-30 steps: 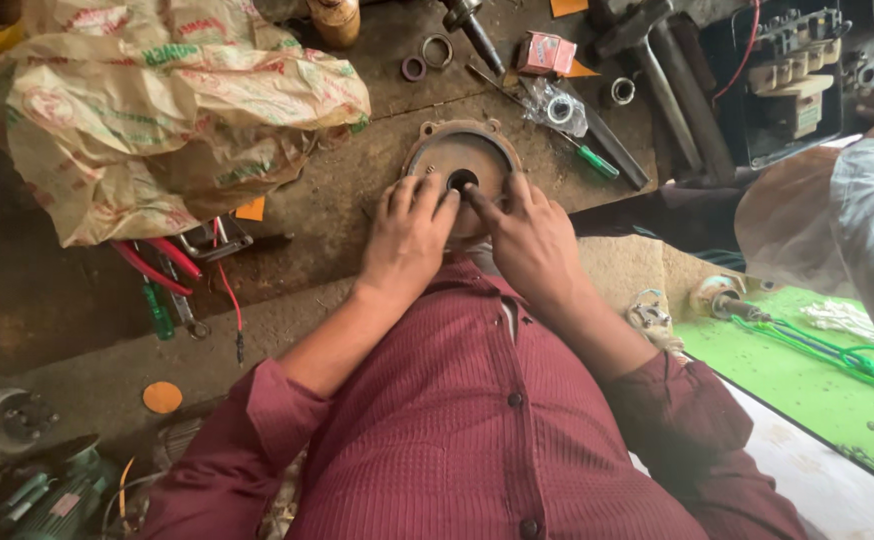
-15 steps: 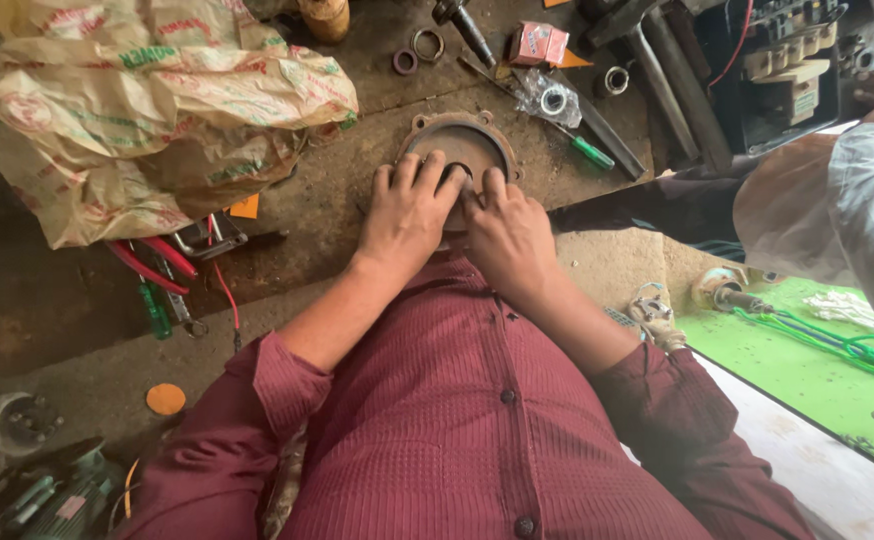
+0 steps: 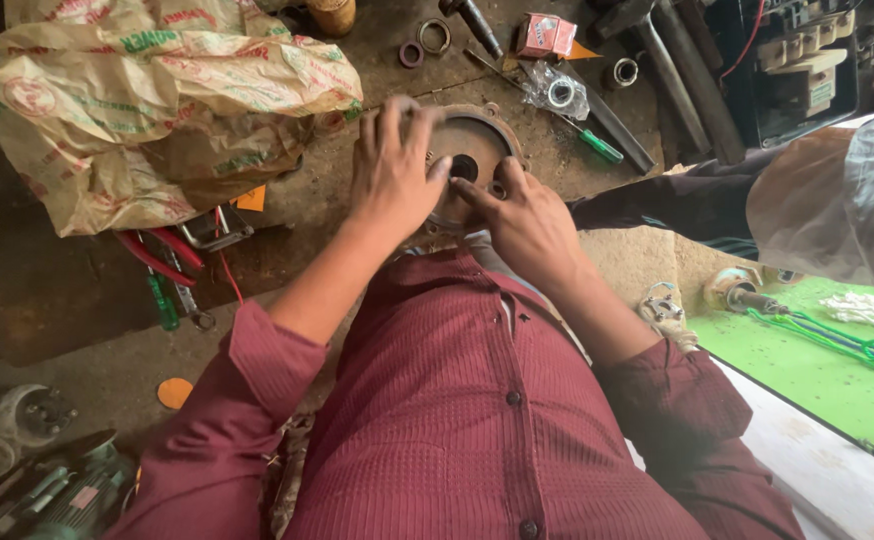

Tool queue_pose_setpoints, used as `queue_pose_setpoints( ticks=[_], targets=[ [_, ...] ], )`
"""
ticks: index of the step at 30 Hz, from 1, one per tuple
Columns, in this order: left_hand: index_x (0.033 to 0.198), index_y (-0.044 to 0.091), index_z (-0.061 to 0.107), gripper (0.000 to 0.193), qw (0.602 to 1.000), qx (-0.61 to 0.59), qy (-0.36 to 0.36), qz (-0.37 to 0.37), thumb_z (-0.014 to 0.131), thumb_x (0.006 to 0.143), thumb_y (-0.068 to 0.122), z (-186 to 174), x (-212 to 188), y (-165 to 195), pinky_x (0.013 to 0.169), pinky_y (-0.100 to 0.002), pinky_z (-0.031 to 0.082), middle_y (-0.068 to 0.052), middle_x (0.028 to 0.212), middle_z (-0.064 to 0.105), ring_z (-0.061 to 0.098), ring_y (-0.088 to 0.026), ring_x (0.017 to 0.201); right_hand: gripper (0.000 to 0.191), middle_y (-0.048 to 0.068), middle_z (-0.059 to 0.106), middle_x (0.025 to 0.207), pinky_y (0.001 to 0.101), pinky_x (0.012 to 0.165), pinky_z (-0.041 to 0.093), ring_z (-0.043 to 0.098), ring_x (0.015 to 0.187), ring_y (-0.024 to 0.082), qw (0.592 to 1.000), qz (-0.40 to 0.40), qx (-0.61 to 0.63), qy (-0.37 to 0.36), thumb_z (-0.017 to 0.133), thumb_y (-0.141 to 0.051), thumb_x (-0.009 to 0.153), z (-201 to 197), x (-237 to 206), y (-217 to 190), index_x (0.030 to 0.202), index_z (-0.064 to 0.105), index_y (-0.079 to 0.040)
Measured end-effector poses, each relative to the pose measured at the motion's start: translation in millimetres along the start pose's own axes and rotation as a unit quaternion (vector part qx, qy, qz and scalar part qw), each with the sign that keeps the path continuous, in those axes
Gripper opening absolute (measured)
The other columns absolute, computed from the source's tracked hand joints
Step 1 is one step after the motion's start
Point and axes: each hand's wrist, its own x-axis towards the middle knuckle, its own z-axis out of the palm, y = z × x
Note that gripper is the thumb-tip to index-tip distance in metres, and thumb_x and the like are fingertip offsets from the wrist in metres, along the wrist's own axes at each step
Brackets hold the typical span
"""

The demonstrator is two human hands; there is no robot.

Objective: The person works at a cluttered workbench fitting a bearing into the center bore of a round metal pump housing, pressing and seating it by hand while rotating the housing. They then use a wooden mallet to tap the bearing firmly into place and set the housing down on the bench.

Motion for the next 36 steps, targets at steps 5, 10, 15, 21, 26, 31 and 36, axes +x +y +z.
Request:
queue_pose_setpoints(
  ticks=[5,10,15,21,26,31,36],
  targets=[
    [0.151,0.021,0.03,0.099,0.977,-0.027,-0.176,-0.113,0.088,0.072,0.033,-2,40,5,0.111,-0.057,0.031,-0.02,0.147,0.04,0.039,-0.048,0.135,0.054,0.017,0.056,0.109,0.0427,0.085,0.053,0.065,0.101,0.032,0.998,-0.046,-0.027,-0.02,0.058,-0.01,0.089,-8,8,13,0.139,0.068,-0.029],
    [0.153,0.023,0.032,0.095,0.956,-0.017,-0.252,-0.146,0.084,0.075,0.033,0,52,6,0.114,-0.053,0.041,-0.022,0.152,0.041,0.042,-0.052,0.139,0.057,0.013,0.056,0.115,0.0409,0.082,0.051,0.064,0.101,0.029,0.992,-0.098,-0.064,-0.053,0.057,-0.012,0.088,-14,17,23,0.139,0.065,-0.036],
    [0.152,0.025,0.032,0.097,0.95,-0.029,-0.267,-0.16,0.087,0.073,0.036,4,60,5,0.113,-0.054,0.037,-0.022,0.154,0.036,0.037,-0.054,0.139,0.053,0.013,0.057,0.117,0.0395,0.077,0.052,0.064,0.099,0.028,0.979,-0.145,-0.13,-0.063,0.057,-0.014,0.09,-19,25,32,0.139,0.065,-0.033],
    [0.15,0.017,0.033,0.099,0.967,-0.003,-0.218,-0.13,0.089,0.071,0.035,21,56,7,0.117,-0.058,0.028,-0.026,0.146,0.045,0.046,-0.043,0.137,0.051,0.01,0.058,0.117,0.0409,0.081,0.052,0.065,0.099,0.027,0.981,-0.141,-0.089,-0.104,0.056,-0.013,0.089,-22,30,35,0.136,0.066,-0.032],
    [0.15,0.016,0.034,0.098,0.969,0.006,-0.203,-0.141,0.09,0.07,0.031,17,56,20,0.113,-0.058,0.035,-0.025,0.145,0.046,0.046,-0.049,0.134,0.054,0.012,0.058,0.111,0.0425,0.077,0.052,0.065,0.094,0.029,0.982,-0.133,-0.066,-0.12,0.057,-0.012,0.088,-27,31,43,0.137,0.067,-0.032],
    [0.154,0.019,0.033,0.092,0.981,-0.059,-0.138,-0.122,0.084,0.077,0.017,6,33,19,0.107,-0.056,0.04,-0.026,0.15,0.038,0.043,-0.054,0.13,0.054,0.012,0.059,0.112,0.0422,0.083,0.055,0.067,0.099,0.031,0.989,-0.141,0.029,-0.024,0.058,-0.009,0.089,-28,16,45,0.139,0.067,-0.027],
    [0.132,0.016,0.064,0.029,0.993,0.049,0.105,0.039,0.071,0.104,0.012,22,-28,17,0.122,-0.048,0.045,-0.015,0.152,0.046,0.048,-0.037,0.143,0.048,0.017,0.058,0.111,0.044,0.076,0.056,0.067,0.092,0.034,0.998,-0.012,0.018,-0.059,0.057,-0.008,0.094,-32,9,48,0.137,0.068,-0.025]
  ],
)
